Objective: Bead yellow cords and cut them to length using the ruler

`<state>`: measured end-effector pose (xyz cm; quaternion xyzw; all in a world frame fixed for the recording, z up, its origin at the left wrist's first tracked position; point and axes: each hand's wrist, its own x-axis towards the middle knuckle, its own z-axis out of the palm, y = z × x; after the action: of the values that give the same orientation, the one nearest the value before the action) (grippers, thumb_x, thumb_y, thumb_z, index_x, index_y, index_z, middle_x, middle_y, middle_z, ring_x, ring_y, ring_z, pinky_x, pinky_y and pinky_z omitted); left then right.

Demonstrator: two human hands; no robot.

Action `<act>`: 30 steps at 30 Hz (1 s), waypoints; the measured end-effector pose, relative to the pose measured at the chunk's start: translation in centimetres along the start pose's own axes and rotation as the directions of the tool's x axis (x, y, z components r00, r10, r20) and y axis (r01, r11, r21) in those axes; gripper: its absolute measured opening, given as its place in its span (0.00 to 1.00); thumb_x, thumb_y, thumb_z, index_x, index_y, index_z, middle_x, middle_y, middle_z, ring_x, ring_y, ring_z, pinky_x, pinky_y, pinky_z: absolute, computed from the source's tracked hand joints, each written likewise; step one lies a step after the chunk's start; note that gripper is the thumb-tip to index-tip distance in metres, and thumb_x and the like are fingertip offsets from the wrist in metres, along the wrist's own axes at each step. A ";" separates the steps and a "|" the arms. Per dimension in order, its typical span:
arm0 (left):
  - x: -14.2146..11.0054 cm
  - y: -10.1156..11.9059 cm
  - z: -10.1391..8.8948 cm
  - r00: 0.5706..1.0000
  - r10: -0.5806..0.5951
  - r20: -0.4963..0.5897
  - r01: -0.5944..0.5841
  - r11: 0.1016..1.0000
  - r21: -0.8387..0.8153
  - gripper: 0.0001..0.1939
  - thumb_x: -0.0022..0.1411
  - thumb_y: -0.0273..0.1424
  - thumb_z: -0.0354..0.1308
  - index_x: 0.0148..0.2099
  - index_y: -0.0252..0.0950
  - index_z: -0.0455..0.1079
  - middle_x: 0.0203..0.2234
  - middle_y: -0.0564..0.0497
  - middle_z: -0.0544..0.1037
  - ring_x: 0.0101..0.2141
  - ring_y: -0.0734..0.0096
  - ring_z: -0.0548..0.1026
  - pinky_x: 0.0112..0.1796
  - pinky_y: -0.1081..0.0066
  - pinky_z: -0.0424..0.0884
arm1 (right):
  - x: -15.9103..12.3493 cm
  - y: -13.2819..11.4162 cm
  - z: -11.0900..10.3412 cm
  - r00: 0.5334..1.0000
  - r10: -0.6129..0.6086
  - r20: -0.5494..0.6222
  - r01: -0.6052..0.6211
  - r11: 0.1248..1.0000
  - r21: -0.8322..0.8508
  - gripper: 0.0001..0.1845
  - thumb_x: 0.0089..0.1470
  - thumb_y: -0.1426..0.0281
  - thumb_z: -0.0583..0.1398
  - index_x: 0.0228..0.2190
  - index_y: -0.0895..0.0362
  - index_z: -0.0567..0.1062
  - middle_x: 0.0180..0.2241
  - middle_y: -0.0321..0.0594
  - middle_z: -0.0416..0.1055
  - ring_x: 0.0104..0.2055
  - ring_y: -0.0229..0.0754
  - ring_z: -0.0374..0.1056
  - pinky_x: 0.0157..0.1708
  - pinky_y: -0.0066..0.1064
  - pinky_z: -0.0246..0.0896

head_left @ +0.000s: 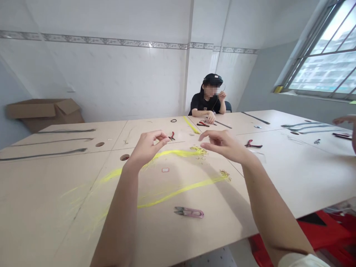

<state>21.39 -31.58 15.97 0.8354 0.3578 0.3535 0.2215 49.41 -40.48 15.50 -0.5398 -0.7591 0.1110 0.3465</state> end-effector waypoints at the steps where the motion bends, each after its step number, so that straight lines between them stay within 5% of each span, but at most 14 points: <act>1: 0.0 0.0 0.1 1.000 0.008 0.000 -0.008 1.000 0.002 0.13 0.67 0.41 0.57 0.36 0.38 0.75 0.35 0.49 0.81 0.39 0.65 0.76 0.35 0.69 0.66 | -0.1 0.2 0.2 0.999 0.021 0.028 -0.020 0.999 -0.035 0.19 0.62 0.51 0.60 0.42 0.54 0.78 0.21 0.30 0.54 0.24 0.35 0.51 0.26 0.30 0.46; 18: -0.8 1.3 -0.3 0.999 -0.006 0.040 0.005 1.000 0.015 0.14 0.67 0.41 0.57 0.35 0.39 0.76 0.34 0.50 0.81 0.37 0.68 0.75 0.30 0.72 0.63 | -0.5 0.0 0.8 0.989 -0.015 0.150 0.054 0.964 -0.261 0.22 0.61 0.53 0.61 0.47 0.53 0.80 0.23 0.35 0.66 0.25 0.38 0.61 0.28 0.32 0.51; 30: -0.9 1.5 -0.8 0.998 0.022 0.060 -0.019 0.998 -0.053 0.14 0.66 0.42 0.58 0.35 0.38 0.76 0.35 0.49 0.81 0.40 0.65 0.77 0.34 0.71 0.69 | -0.6 -0.6 0.7 0.991 -0.118 0.057 0.126 0.981 -0.145 0.18 0.61 0.52 0.61 0.45 0.50 0.79 0.19 0.32 0.61 0.22 0.38 0.57 0.27 0.34 0.52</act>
<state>21.03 -33.17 17.00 0.8432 0.3328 0.3398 0.2505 48.63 -41.11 15.04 -0.5137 -0.8050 0.0458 0.2933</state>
